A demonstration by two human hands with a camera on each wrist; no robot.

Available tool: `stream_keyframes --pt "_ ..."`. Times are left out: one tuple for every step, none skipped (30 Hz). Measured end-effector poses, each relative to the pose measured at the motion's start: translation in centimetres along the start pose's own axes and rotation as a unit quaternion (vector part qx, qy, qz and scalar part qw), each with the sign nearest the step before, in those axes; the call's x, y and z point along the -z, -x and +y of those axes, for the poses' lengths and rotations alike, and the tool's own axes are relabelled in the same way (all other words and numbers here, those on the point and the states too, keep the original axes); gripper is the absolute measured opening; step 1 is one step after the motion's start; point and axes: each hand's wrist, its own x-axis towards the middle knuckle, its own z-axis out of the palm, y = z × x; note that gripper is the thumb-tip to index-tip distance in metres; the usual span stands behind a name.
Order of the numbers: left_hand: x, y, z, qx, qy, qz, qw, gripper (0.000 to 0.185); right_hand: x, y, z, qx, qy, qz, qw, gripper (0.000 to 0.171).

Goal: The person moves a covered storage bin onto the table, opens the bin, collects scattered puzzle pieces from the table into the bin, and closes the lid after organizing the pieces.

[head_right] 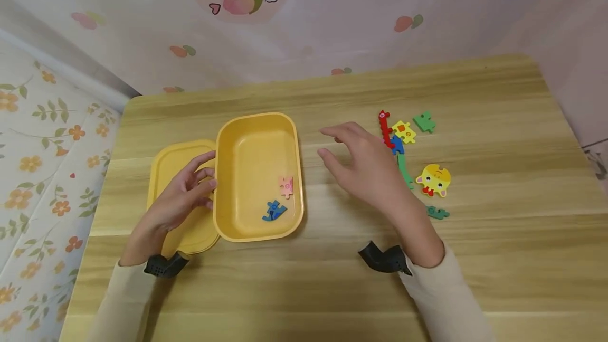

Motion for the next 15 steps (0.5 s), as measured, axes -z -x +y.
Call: stream_keyframes --pt "-0.1 -0.1 0.0 0.000 0.000 0.000 1.0000 0.069 0.2 0.0 0.1 0.000 0.002 0.001 1.000 0.039" --pt "-0.1 -0.1 -0.1 0.000 0.001 0.000 1.0000 0.069 0.3 0.1 0.2 -0.001 0.006 -0.001 1.000 0.039" --pt "-0.2 -0.1 -0.2 0.000 0.000 0.001 1.0000 0.070 0.4 0.1 0.4 -0.004 0.011 -0.004 1.000 0.039" --pt "-0.3 0.0 -0.3 0.000 -0.001 0.001 1.0000 0.070 0.5 0.1 0.6 -0.007 0.016 -0.008 1.000 0.040" --pt "-0.3 0.0 -0.3 0.000 -0.003 0.002 1.0000 0.069 0.6 0.1 0.8 -0.011 0.022 -0.014 1.000 0.040" --pt "-0.3 0.1 -0.4 -0.002 -0.007 0.003 1.0000 0.070 0.7 0.0 1.1 -0.017 0.030 -0.019 0.999 0.041" --pt "-0.3 0.1 -0.4 -0.003 -0.009 0.003 1.0000 0.070 0.8 -0.1 1.5 -0.024 0.037 -0.025 0.999 0.041" --pt "-0.3 0.2 -0.3 -0.005 -0.011 0.003 0.9999 0.070 0.9 -0.1 1.8 -0.030 0.043 -0.031 0.998 0.042" --pt "-0.3 0.2 -0.3 -0.006 -0.015 0.003 0.9999 0.070 1.0 -0.2 2.1 -0.038 0.045 -0.033 0.998 0.043" --pt "-0.3 0.2 -0.2 -0.007 -0.017 0.002 0.9998 0.070 1.2 -0.3 2.5 -0.044 0.047 -0.034 0.997 0.043" --pt "-0.3 0.2 -0.1 -0.008 -0.020 0.003 0.9998 0.070 1.3 -0.4 2.8 -0.049 0.050 -0.031 0.997 0.042" --pt "-0.3 0.1 0.0 -0.009 -0.023 0.003 0.9997 0.070 1.4 -0.5 3.1 -0.055 0.054 -0.027 0.997 0.042" --pt "-0.3 0.0 0.1 -0.008 -0.026 0.003 0.9996 0.070 1.5 -0.5 3.3 -0.060 0.058 -0.022 0.996 0.042" --pt "-0.3 -0.1 0.3 -0.008 -0.029 0.003 0.9995 0.070 1.6 -0.5 3.5 -0.067 0.065 -0.019 0.995 0.041" --pt "-0.3 -0.3 0.4 -0.008 -0.033 0.003 0.9994 0.070 1.7 -0.4 3.6 -0.075 0.072 -0.017 0.994 0.041"
